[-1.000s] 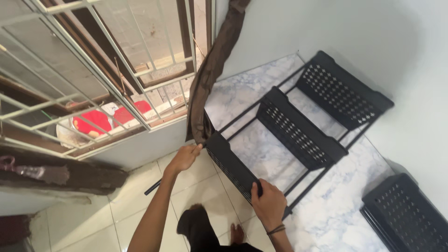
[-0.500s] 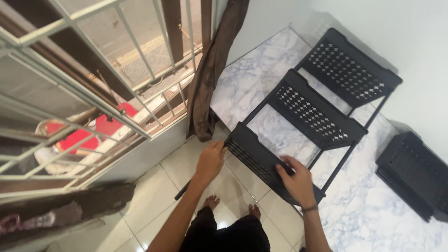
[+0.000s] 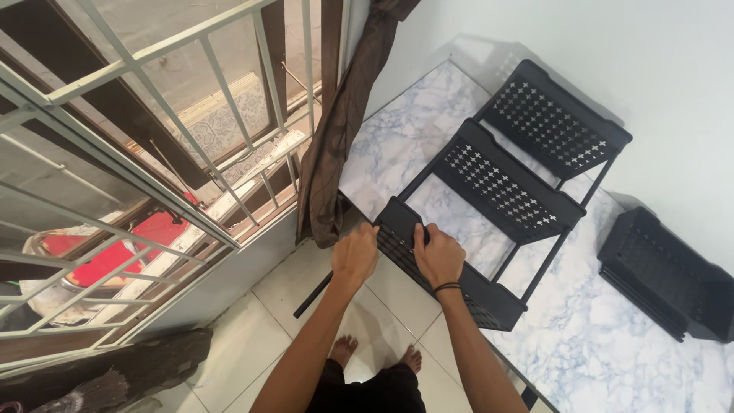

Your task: The person assembles a black plastic shelving unit by inserting rods into side panels and attaching perforated shelves. They use a black rod as a tool to press components together and secure the structure.

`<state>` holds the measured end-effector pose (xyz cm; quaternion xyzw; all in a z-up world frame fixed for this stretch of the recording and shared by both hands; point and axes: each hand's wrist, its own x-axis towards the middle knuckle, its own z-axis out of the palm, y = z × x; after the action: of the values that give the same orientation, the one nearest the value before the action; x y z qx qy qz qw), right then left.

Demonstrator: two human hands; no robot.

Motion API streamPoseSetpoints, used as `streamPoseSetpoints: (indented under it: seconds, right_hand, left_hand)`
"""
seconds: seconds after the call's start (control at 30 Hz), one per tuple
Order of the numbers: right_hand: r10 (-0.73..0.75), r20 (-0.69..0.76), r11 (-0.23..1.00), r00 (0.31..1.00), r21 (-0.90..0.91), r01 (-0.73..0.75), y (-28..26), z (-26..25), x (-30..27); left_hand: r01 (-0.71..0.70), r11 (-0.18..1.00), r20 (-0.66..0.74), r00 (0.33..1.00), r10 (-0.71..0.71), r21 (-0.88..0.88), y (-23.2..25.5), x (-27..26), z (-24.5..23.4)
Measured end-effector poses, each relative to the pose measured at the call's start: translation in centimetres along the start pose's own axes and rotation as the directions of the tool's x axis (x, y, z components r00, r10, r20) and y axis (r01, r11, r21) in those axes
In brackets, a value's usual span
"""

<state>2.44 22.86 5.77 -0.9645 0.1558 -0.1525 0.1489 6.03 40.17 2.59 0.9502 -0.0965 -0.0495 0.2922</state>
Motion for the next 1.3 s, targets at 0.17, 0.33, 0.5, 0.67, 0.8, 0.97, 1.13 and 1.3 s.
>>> streamPoseSetpoints:
  seconds: [0.17, 0.33, 0.5, 0.67, 0.8, 0.97, 1.13, 1.3]
  right_hand:
    - [0.058, 0.041, 0.998, 0.997, -0.04, -0.056, -0.2, 0.2, 0.2]
    - [0.042, 0.03, 0.999, 0.999, -0.027, -0.041, 0.0, 0.3, 1.1]
    - [0.072, 0.05, 0.996, 0.996, -0.058, -0.069, 0.1, 0.5, 1.8]
    - [0.061, 0.0, 0.997, 0.998, -0.051, -0.061, 0.3, 0.3, 1.5]
    - [-0.147, -0.098, 0.988, 0.984, -0.059, 0.142, 0.1, 0.7, 0.8]
    - [-0.357, -0.185, 0.93, 0.916, -0.164, 0.329, 0.2, 0.9, 1.1]
    - [-0.275, -0.097, 0.961, 0.957, -0.022, 0.274, 0.8, 1.5, 1.1]
    - [-0.297, -0.095, 0.954, 0.95, -0.06, 0.292, 0.9, 1.6, 0.9]
  left_hand:
    - [0.052, 0.969, 0.058, 0.998, -0.039, -0.241, -2.9, 3.1, 3.5]
    - [0.527, 0.481, 0.635, 0.767, 0.086, -0.701, -7.3, 8.0, 6.6]
    - [0.346, 0.716, 0.48, 0.877, -0.018, -0.606, -6.2, 8.1, 6.3]
    - [-0.23, 0.934, -0.104, 0.972, 0.209, -0.272, -4.0, 4.1, 3.1]
    - [-0.249, 0.969, -0.251, 0.938, 0.239, -0.008, -2.0, 1.1, 2.5]
    - [-0.144, 0.978, -0.193, 0.966, 0.172, 0.151, -0.1, 1.2, 2.5]
    - [-0.067, 0.997, -0.033, 0.997, 0.067, 0.027, -0.6, 1.9, 2.0]
    - [-0.037, 0.987, 0.076, 0.996, 0.05, -0.156, -2.0, 3.9, 2.5]
